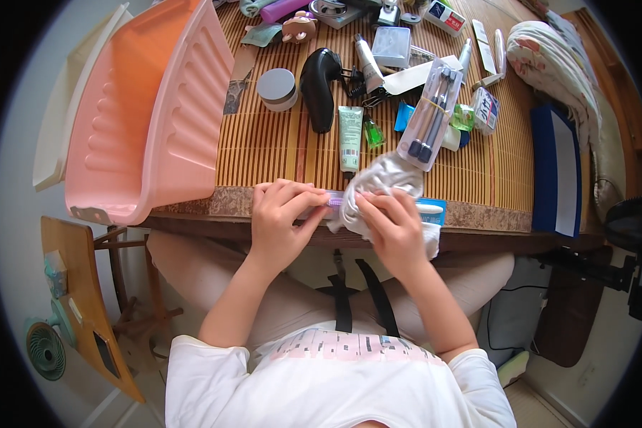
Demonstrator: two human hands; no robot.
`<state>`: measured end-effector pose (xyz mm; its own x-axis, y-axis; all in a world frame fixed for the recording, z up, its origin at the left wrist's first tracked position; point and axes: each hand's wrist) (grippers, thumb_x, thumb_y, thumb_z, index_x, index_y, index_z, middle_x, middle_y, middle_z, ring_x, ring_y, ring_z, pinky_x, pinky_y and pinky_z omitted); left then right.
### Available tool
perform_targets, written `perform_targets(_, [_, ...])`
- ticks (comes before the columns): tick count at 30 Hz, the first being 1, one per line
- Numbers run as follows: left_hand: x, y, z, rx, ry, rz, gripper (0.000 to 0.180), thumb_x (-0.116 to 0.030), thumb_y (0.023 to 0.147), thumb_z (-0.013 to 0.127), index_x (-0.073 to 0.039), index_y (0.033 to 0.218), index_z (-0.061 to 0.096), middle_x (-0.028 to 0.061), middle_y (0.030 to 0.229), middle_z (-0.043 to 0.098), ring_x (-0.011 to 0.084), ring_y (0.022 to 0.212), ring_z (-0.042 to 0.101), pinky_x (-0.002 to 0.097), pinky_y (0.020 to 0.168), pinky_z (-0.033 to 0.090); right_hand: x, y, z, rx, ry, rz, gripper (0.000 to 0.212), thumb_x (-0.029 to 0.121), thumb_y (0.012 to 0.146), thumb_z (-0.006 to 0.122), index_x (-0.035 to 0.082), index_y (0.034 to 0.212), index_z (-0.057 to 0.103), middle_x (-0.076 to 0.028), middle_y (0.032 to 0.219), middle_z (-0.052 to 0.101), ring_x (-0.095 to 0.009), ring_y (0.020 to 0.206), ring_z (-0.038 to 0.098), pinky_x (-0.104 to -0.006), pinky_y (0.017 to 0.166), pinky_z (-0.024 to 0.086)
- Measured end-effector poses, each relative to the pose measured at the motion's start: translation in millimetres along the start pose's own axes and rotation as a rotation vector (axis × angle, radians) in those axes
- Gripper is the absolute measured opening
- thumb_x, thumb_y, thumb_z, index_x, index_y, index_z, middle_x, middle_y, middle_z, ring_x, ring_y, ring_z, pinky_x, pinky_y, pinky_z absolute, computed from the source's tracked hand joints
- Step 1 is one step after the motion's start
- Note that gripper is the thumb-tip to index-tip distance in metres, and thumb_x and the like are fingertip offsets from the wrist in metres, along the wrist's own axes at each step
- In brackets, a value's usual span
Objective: The person wipes a translucent pink tube, a toothbrush package, and a small silver metal object using a white cloth and places items into a pink plastic bin.
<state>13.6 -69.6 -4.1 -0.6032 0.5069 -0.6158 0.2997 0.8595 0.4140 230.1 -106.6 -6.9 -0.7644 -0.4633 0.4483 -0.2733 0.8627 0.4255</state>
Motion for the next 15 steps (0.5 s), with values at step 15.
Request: perform_targets(15, [-9, -10, 1, -0.149, 0.051, 0.007, 0.031, -0.015, 0.071, 0.086, -0.013, 0.101, 0.075, 0.0004, 0.103, 0.071, 0.0223, 0.104, 0.062, 0.0345, 0.09, 0.041, -16, -19, -84, -0.611, 0.401, 0.561, 0.013, 0.011, 0.093, 0.071, 0.006, 0.097, 0.06, 0.0, 0.092, 0.058, -0.008, 0.083, 0.053, -0.0234, 0.071, 0.045])
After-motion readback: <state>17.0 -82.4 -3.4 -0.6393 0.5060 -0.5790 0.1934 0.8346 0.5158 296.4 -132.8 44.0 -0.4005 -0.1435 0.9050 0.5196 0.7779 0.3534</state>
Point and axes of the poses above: each hand's wrist, its own y-axis towards the middle knuckle, its own z-axis out of the palm, x = y × z
